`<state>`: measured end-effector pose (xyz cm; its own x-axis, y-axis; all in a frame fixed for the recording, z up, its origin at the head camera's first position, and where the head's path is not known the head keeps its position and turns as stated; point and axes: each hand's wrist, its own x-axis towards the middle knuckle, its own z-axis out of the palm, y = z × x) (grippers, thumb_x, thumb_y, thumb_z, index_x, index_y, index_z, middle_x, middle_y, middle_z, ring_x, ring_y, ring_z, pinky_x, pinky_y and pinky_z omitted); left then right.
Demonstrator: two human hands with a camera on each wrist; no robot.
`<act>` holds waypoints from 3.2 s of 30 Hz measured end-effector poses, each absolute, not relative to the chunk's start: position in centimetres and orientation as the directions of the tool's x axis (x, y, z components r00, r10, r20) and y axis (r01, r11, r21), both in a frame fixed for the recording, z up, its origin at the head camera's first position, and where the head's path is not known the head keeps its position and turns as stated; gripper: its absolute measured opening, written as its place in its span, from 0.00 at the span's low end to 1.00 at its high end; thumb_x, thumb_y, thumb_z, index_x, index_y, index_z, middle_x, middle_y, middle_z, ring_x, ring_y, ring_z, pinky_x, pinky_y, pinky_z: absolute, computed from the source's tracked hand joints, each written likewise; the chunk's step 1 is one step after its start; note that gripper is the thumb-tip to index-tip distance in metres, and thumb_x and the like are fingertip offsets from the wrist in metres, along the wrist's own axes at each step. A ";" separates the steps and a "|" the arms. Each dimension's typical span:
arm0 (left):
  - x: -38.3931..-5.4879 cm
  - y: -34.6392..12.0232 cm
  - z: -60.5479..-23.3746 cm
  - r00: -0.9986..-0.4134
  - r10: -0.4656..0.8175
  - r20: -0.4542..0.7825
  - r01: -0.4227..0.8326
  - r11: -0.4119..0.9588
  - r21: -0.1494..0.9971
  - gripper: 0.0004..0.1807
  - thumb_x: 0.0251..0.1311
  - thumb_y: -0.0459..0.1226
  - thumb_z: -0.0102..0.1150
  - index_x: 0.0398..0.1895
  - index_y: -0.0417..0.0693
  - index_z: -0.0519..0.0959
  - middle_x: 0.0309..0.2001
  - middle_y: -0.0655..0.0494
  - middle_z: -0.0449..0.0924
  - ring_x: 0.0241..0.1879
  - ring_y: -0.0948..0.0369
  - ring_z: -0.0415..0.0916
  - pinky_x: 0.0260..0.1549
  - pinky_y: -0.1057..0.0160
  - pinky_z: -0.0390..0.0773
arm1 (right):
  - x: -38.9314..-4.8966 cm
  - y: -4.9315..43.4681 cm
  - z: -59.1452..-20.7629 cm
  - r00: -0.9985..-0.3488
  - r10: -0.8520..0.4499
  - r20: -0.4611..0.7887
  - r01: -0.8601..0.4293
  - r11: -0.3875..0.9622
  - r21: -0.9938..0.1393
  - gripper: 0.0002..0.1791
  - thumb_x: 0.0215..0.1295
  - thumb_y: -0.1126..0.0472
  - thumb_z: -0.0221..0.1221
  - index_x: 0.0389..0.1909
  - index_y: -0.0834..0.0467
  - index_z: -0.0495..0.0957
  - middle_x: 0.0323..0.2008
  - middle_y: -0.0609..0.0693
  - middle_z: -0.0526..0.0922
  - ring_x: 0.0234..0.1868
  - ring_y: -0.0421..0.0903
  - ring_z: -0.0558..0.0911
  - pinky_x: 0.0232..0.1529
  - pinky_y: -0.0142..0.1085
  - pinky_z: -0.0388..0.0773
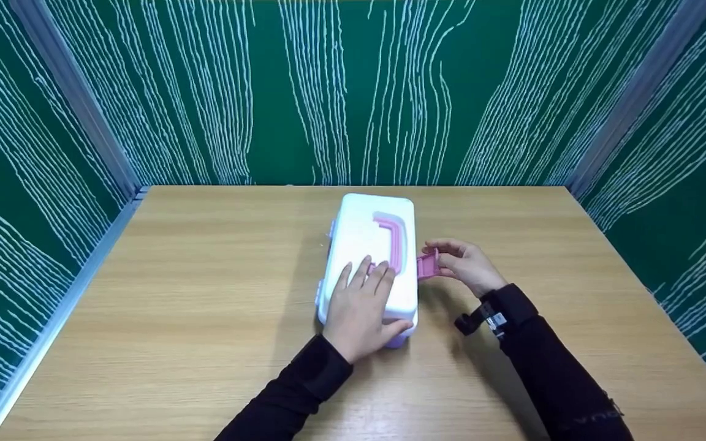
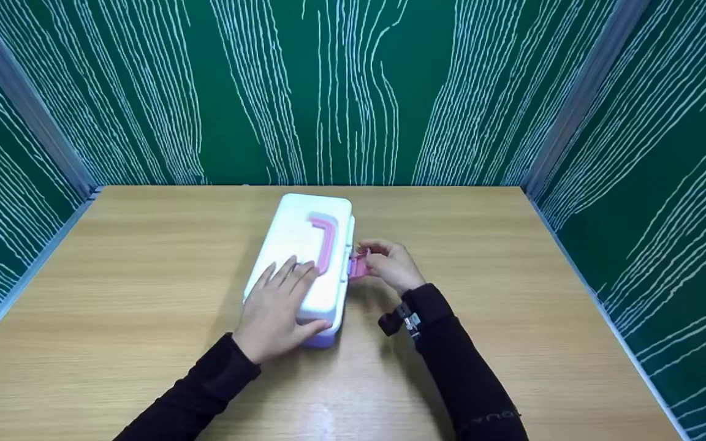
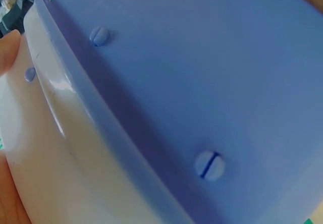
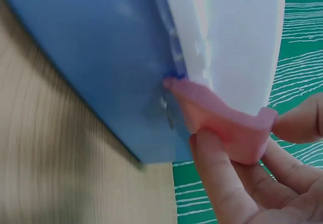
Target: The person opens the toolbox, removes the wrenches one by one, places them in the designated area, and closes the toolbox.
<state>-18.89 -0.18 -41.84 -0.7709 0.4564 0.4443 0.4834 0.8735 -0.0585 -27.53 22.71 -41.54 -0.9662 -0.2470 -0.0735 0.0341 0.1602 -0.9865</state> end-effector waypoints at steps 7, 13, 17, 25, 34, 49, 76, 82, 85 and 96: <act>-18.9 -0.2 -41.9 -0.771 0.456 0.444 0.481 0.875 -0.064 0.48 0.46 0.72 0.46 0.64 0.49 0.64 0.63 0.55 0.66 0.67 0.52 0.56 0.65 0.48 0.54 | -27.8 23.4 -42.0 -0.962 -0.274 0.004 -0.118 0.400 -0.909 0.24 0.57 0.71 0.55 0.57 0.69 0.69 0.52 0.66 0.76 0.46 0.53 0.77 0.41 0.29 0.77; -18.8 -0.2 -42.0 -0.761 0.453 0.465 0.475 0.877 -0.078 0.48 0.46 0.72 0.46 0.64 0.49 0.65 0.63 0.54 0.68 0.66 0.52 0.58 0.64 0.48 0.55 | -27.9 23.4 -42.7 -0.952 -0.303 0.031 -0.191 0.512 -0.837 0.25 0.54 0.67 0.61 0.55 0.67 0.72 0.49 0.62 0.78 0.45 0.54 0.77 0.43 0.34 0.75; -18.9 -0.2 -42.0 -0.764 0.451 0.462 0.472 0.878 -0.076 0.48 0.45 0.72 0.46 0.64 0.50 0.65 0.63 0.54 0.68 0.66 0.52 0.58 0.64 0.48 0.55 | -28.0 23.2 -43.5 -0.947 -0.319 0.035 -0.208 0.525 -0.825 0.26 0.52 0.68 0.61 0.55 0.68 0.72 0.50 0.62 0.77 0.46 0.54 0.76 0.44 0.36 0.75; -18.9 -0.1 -42.0 -0.766 0.454 0.456 0.476 0.876 -0.072 0.49 0.46 0.72 0.45 0.64 0.50 0.65 0.63 0.55 0.67 0.66 0.52 0.57 0.64 0.48 0.55 | -27.9 22.7 -44.8 -0.941 -0.335 0.038 -0.211 0.496 -0.842 0.27 0.52 0.65 0.64 0.55 0.68 0.72 0.52 0.65 0.75 0.50 0.57 0.75 0.50 0.42 0.75; -18.9 -0.2 -41.9 -0.758 0.454 0.468 0.475 0.876 -0.081 0.49 0.45 0.72 0.46 0.64 0.49 0.65 0.62 0.55 0.68 0.66 0.52 0.58 0.64 0.48 0.56 | -28.0 22.2 -45.7 -0.929 -0.371 0.002 -0.180 0.445 -0.877 0.26 0.57 0.63 0.61 0.57 0.67 0.70 0.55 0.64 0.74 0.53 0.59 0.75 0.53 0.44 0.74; -18.7 0.0 -41.4 -0.785 0.461 0.414 0.482 0.874 -0.061 0.49 0.46 0.70 0.48 0.65 0.48 0.63 0.64 0.53 0.65 0.67 0.51 0.56 0.65 0.48 0.53 | -27.9 21.9 -45.9 -0.923 -0.375 -0.087 -0.022 0.276 -0.961 0.33 0.58 0.67 0.58 0.64 0.68 0.59 0.58 0.67 0.70 0.55 0.53 0.74 0.51 0.39 0.75; -18.7 0.9 -40.3 -0.756 0.573 0.317 0.571 0.814 -0.106 0.49 0.34 0.64 0.65 0.66 0.67 0.60 0.66 0.47 0.61 0.64 0.47 0.59 0.64 0.50 0.57 | -26.5 19.8 -45.0 -0.964 -0.213 -0.156 0.153 0.033 -0.988 0.26 0.66 0.65 0.44 0.65 0.68 0.57 0.53 0.61 0.73 0.42 0.40 0.80 0.50 0.36 0.76; -18.7 0.4 -39.6 -0.754 0.554 0.354 0.574 0.817 -0.056 0.47 0.37 0.64 0.64 0.66 0.65 0.61 0.65 0.46 0.62 0.64 0.47 0.60 0.63 0.50 0.59 | -26.3 19.8 -45.0 -0.962 -0.230 -0.150 0.147 0.027 -0.989 0.28 0.67 0.65 0.45 0.66 0.69 0.54 0.60 0.66 0.66 0.43 0.40 0.80 0.54 0.39 0.74; -18.6 0.0 -39.2 -0.735 0.542 0.408 0.579 0.814 -0.037 0.47 0.38 0.63 0.64 0.65 0.61 0.63 0.64 0.44 0.64 0.63 0.47 0.63 0.62 0.51 0.63 | -26.3 19.7 -45.0 -0.963 -0.236 -0.131 0.122 0.052 -0.991 0.28 0.66 0.65 0.46 0.65 0.70 0.54 0.62 0.67 0.63 0.46 0.42 0.79 0.56 0.42 0.72; -18.3 -1.5 -37.7 -0.683 0.453 0.573 0.556 0.831 0.007 0.48 0.39 0.62 0.60 0.64 0.48 0.64 0.57 0.41 0.70 0.55 0.48 0.71 0.57 0.53 0.70 | -26.2 19.2 -44.9 -0.972 -0.216 -0.094 0.068 0.125 -0.990 0.28 0.61 0.69 0.52 0.62 0.70 0.61 0.58 0.67 0.68 0.50 0.45 0.77 0.51 0.35 0.75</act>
